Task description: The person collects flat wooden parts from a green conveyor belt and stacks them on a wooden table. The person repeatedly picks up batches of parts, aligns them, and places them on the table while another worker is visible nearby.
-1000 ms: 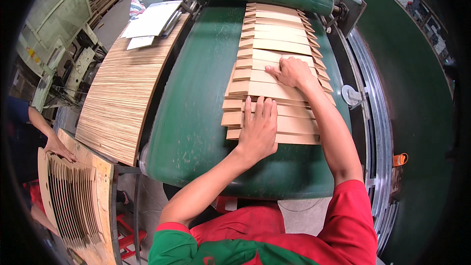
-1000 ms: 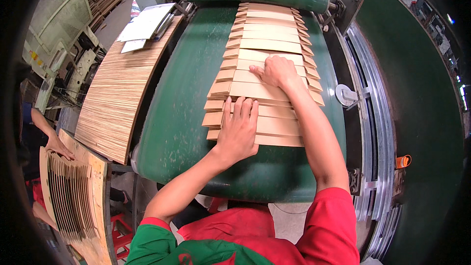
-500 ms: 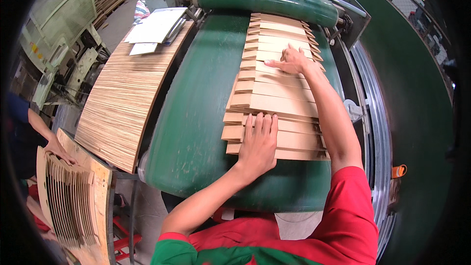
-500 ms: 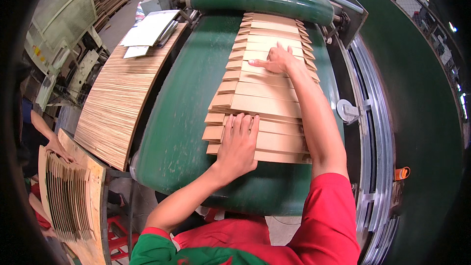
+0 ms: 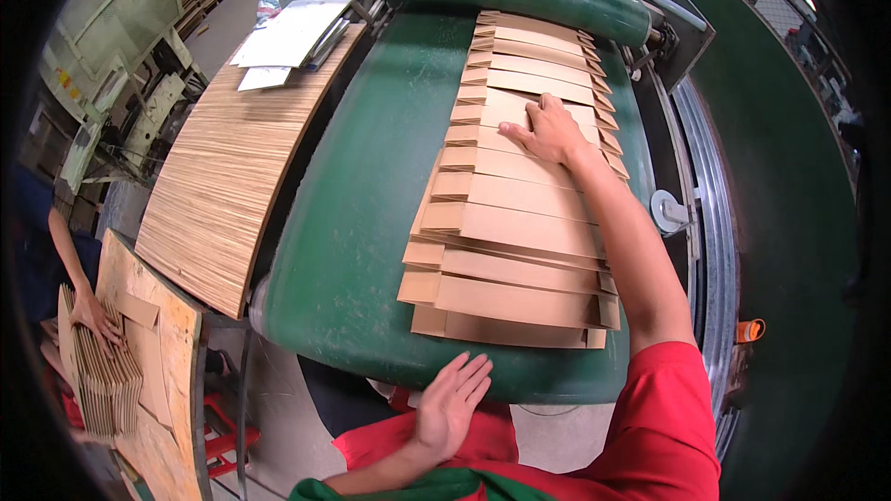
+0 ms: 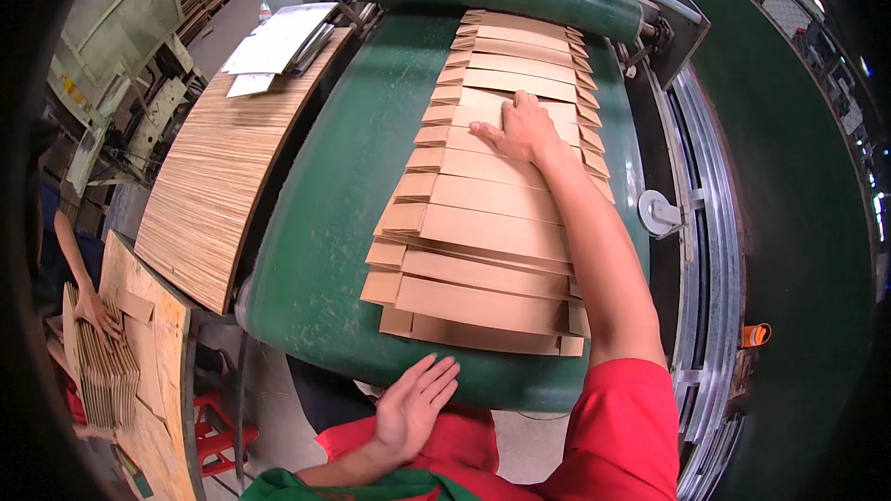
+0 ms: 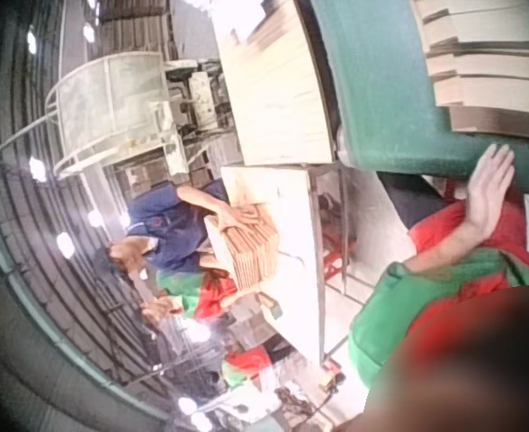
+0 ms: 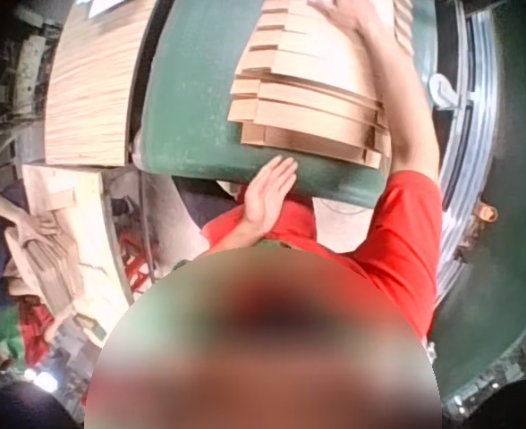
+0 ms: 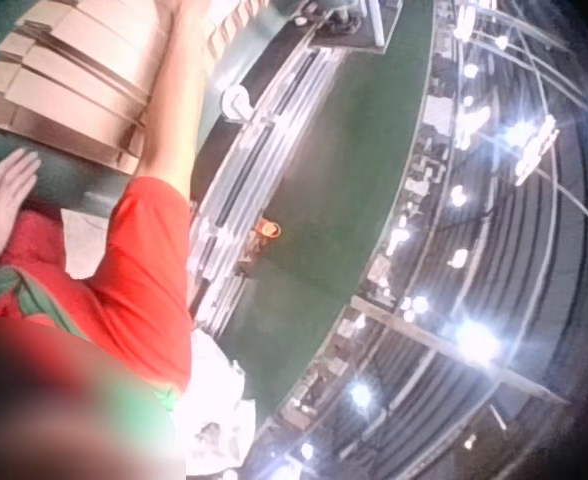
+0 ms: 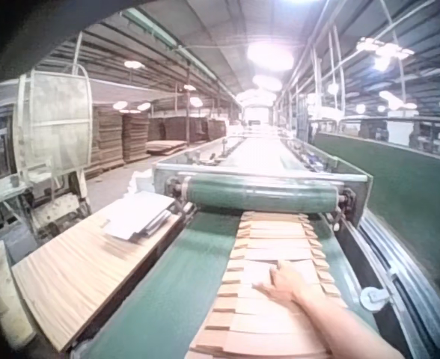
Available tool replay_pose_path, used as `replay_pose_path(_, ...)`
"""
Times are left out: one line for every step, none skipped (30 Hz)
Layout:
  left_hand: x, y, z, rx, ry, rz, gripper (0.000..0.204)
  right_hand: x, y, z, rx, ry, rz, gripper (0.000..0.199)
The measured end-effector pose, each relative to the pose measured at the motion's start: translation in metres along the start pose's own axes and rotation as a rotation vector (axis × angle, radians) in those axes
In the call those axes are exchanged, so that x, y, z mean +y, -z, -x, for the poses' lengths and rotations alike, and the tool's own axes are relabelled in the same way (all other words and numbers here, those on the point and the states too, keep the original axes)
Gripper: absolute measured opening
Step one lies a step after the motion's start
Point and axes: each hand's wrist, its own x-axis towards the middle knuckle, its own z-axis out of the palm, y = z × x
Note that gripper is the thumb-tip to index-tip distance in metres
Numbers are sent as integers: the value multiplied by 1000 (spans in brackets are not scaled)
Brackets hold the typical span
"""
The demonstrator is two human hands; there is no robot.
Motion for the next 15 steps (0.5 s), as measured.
replay_pose_path(2,2,-3,-49,54,49,65,0,-1,1,-3,2,9,95)
replay_pose_path(6,2,-8,-58,103,128,66,1,2,0,-43,2,4,95)
replay_pose_path(8,1,-9,-146,114,219,67,2,3,0,-58,9,-6,95)
replay_pose_path(10,-2,-13,-83,133,196,68,4,6,-1,-57,22,-18,94)
replay_pose_path(9,-7,-15,-100,112,188,70,4,6,-3,-34,25,-9,98)
replay_pose_path(8,-12,-16,-42,124,165,72,4,8,-4,-67,7,-27,101)
replay_pose_path(5,-19,-23,85,128,200,61,5,9,-6,-122,-33,-33,104)
replay_pose_path(1,-24,-29,-23,40,184,59,5,10,-7,-171,-62,-41,107)
replay_pose_path(-1,-29,-44,-89,-21,186,58,5,11,-9,-185,-77,-37,115)
replay_pose_path(-3,-31,-59,-161,-93,198,56,4,11,-9,-191,-77,-52,115)
replay_pose_path(-4,-28,-73,-209,-54,189,57,3,11,-9,-192,-73,-63,115)
replay_pose_path(-1,-23,-93,-294,-46,178,58,1,13,-8,-183,-79,-65,115)
replay_pose_path(-4,-16,-108,-376,-63,179,58,-3,14,-4,-135,-54,-60,114)
replay_pose_path(-9,-4,-118,-416,-52,164,60,-8,16,0,-144,-43,-46,112)
replay_pose_path(-16,9,-121,-454,-62,152,62,-15,19,7,-180,-27,-59,110)
